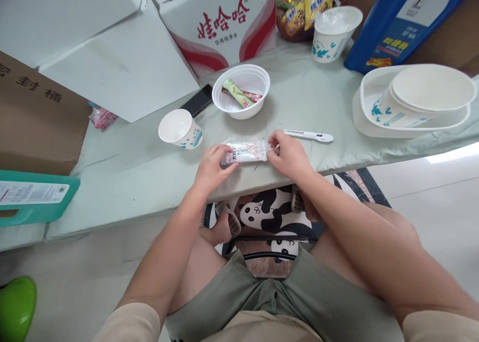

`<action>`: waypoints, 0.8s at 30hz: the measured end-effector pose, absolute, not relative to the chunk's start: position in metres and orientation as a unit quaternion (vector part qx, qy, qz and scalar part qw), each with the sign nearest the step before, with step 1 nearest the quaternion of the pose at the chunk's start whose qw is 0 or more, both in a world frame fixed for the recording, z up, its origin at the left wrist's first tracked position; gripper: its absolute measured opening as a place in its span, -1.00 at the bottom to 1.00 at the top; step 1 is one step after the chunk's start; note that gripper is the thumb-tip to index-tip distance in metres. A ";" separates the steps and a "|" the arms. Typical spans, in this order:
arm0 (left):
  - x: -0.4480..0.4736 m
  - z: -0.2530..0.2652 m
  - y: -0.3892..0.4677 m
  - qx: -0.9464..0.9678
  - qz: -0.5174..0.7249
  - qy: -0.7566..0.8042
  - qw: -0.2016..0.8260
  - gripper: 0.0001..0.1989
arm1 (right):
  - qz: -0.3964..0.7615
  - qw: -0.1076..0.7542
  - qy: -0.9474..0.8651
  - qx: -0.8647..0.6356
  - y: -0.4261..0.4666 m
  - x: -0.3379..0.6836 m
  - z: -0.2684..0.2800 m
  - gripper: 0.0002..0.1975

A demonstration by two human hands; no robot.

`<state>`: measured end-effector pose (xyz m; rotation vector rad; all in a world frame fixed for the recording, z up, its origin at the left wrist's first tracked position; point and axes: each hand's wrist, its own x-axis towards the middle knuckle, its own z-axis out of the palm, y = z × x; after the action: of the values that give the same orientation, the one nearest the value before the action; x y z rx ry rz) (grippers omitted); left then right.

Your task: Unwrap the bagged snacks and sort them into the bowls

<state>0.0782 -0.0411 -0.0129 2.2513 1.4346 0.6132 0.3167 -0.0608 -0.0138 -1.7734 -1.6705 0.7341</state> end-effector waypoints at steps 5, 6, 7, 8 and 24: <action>0.076 -0.012 -0.039 0.776 0.237 0.534 0.237 -0.90 | 0.264 0.285 -0.629 -0.673 -0.060 0.319 -0.017 -0.80; 0.075 -0.011 -0.037 0.751 0.250 0.557 0.249 -0.91 | 0.262 0.283 -0.629 -0.675 -0.060 0.320 -0.017 -0.79; 0.073 -0.010 -0.036 0.721 0.267 0.582 0.264 -0.91 | 0.260 0.281 -0.627 -0.678 -0.059 0.321 -0.017 -0.78; 0.071 -0.009 -0.034 0.690 0.286 0.604 0.279 -0.91 | 0.258 0.281 -0.626 -0.681 -0.059 0.322 -0.017 -0.77; 0.038 0.005 -0.034 0.629 0.029 0.754 0.185 -0.94 | 0.236 0.230 -0.578 -0.746 -0.055 0.346 -0.008 -0.88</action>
<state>0.0383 -0.0337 0.0051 1.7723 2.1255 0.0824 0.3461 -0.0551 -0.0080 -2.0534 -1.5914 0.6505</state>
